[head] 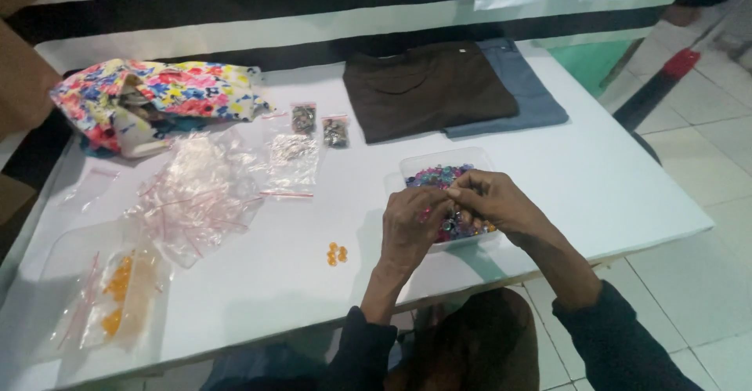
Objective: The person sorts small orange and multicolored decorative items from a plastic container, places them into small zip-top bags, and seals the bags. The person repeats this process multiple times, handling the items one at a time.
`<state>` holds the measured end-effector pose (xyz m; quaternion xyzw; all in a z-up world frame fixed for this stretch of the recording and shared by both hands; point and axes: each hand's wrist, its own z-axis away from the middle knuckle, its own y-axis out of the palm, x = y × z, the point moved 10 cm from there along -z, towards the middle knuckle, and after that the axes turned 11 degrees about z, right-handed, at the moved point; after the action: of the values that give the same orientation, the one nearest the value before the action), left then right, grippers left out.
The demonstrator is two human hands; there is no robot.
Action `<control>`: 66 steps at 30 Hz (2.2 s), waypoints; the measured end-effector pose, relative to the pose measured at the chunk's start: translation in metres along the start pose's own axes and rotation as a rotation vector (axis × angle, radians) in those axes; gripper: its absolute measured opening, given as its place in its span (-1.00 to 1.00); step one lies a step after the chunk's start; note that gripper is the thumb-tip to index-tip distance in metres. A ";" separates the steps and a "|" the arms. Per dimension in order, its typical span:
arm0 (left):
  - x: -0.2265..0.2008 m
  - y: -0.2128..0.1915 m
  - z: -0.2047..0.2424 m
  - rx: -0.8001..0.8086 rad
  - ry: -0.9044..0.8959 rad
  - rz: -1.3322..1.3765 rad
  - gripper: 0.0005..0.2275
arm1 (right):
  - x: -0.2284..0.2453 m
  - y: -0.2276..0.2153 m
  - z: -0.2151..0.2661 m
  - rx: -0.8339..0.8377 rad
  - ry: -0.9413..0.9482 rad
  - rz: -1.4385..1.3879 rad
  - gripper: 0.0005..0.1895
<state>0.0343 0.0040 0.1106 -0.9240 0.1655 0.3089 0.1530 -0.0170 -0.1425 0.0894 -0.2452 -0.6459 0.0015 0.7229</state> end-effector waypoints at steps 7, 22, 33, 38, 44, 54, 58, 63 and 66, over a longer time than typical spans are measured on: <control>-0.008 -0.086 0.052 -0.039 -0.094 0.008 -0.85 | 0.022 0.081 0.035 -0.123 -0.240 0.287 -0.79; 0.052 -0.149 0.132 0.019 -0.298 -0.508 -0.75 | 0.001 0.225 0.042 -0.231 -0.771 0.795 -0.77; 0.063 -0.154 0.145 -0.005 -0.337 -0.374 -0.70 | -0.018 0.212 0.034 -0.240 -0.677 0.601 -0.58; 0.063 -0.157 0.142 -0.024 -0.410 -0.314 -0.64 | -0.026 0.207 0.030 -0.239 -0.617 0.576 -0.48; 0.060 -0.157 0.138 -0.004 -0.372 -0.278 -0.67 | -0.031 0.206 0.018 -0.168 -0.518 0.564 -0.46; 0.056 -0.154 0.128 0.154 -0.565 -0.282 -0.60 | -0.026 0.211 0.009 -0.093 -0.500 0.527 -0.42; 0.067 -0.151 0.133 0.165 -0.574 -0.286 -0.63 | -0.027 0.218 0.001 -0.034 -0.516 0.581 -0.46; 0.078 -0.147 0.139 0.158 -0.550 -0.266 -0.64 | -0.031 0.222 -0.003 0.034 -0.586 0.652 -0.46; 0.073 -0.147 0.136 0.147 -0.524 -0.259 -0.67 | -0.058 0.226 -0.015 0.017 -0.533 0.713 -0.48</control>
<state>0.0777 0.1734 -0.0120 -0.8126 0.0230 0.5020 0.2953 0.0588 0.0328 -0.0456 -0.4376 -0.6848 0.3190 0.4877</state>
